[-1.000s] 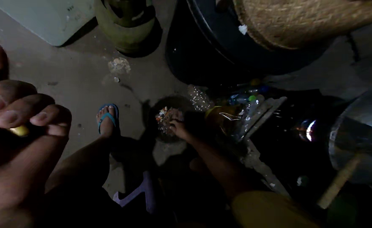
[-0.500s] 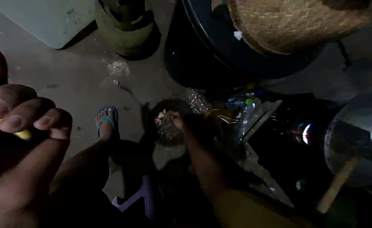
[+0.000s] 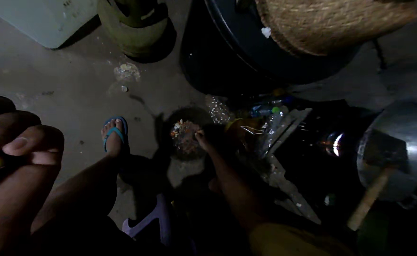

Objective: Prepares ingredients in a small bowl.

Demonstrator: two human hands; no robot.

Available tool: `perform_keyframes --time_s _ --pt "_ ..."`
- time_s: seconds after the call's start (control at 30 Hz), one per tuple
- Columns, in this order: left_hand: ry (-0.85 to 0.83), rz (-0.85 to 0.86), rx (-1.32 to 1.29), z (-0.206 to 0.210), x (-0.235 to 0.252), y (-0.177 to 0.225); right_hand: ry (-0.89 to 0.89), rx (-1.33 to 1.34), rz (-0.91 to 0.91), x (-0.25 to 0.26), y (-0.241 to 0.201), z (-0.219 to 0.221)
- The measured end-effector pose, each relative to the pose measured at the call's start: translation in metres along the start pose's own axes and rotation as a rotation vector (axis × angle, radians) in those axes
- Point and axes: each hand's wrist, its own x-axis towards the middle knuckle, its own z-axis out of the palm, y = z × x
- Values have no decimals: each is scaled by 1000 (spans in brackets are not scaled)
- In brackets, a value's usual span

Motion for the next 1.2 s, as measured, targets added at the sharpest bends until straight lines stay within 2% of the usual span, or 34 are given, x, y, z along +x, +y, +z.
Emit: perform_keyframes --time_s 0.03,0.1,0.13,0.17,0.3,0.37,0.47,0.57,0.63,0.77,0.8,0.87,0.9,0.97,1.03,1.1,1.2 --pt "-34 23 -4 -4 3 -2 38 -56 42 -11 3 20" --pt "-386 -161 -67 -34 9 7 100 -291 132 -22 -2 57" --pt "-497 -233 -110 -40 10 8 95 -373 161 -20 -12 63" --pt "-522 -269 -146 -40 8 8 67 -408 170 -13 -24 61" --pt "-530 -313 -174 -30 4 7 -45 -283 56 16 -22 30" --pt "-523 -291 -176 -28 8 11 -127 -278 -18 3 -26 21" --pt "-511 -261 -188 -34 7 11 -144 -539 -30 -40 -17 47" --pt "-475 -250 -130 -24 1 9 -85 -570 28 -41 -20 68" --pt "-510 -284 -111 -22 -1 10 -107 -507 32 -20 -40 47" --pt "-455 -272 -69 -16 -3 14 -330 -238 -93 40 -55 -18" --pt "-462 -260 -70 -19 -1 16 -288 -161 -83 45 -57 -21" --pt "-483 -250 -90 -25 1 15 -76 -58 -18 40 -42 -3" --pt "-465 -248 -77 -21 -1 15 3 -67 16 32 -38 12" --pt "-423 -244 -43 -17 -5 16 76 -261 104 5 -33 50" --pt "-429 -246 -41 -17 -4 13 76 -405 151 -9 -35 65" --pt "-492 -278 -77 -24 2 11 2 -430 143 -7 -39 54" --pt "-488 -273 -104 -22 0 11 -75 -219 -14 19 -21 17"
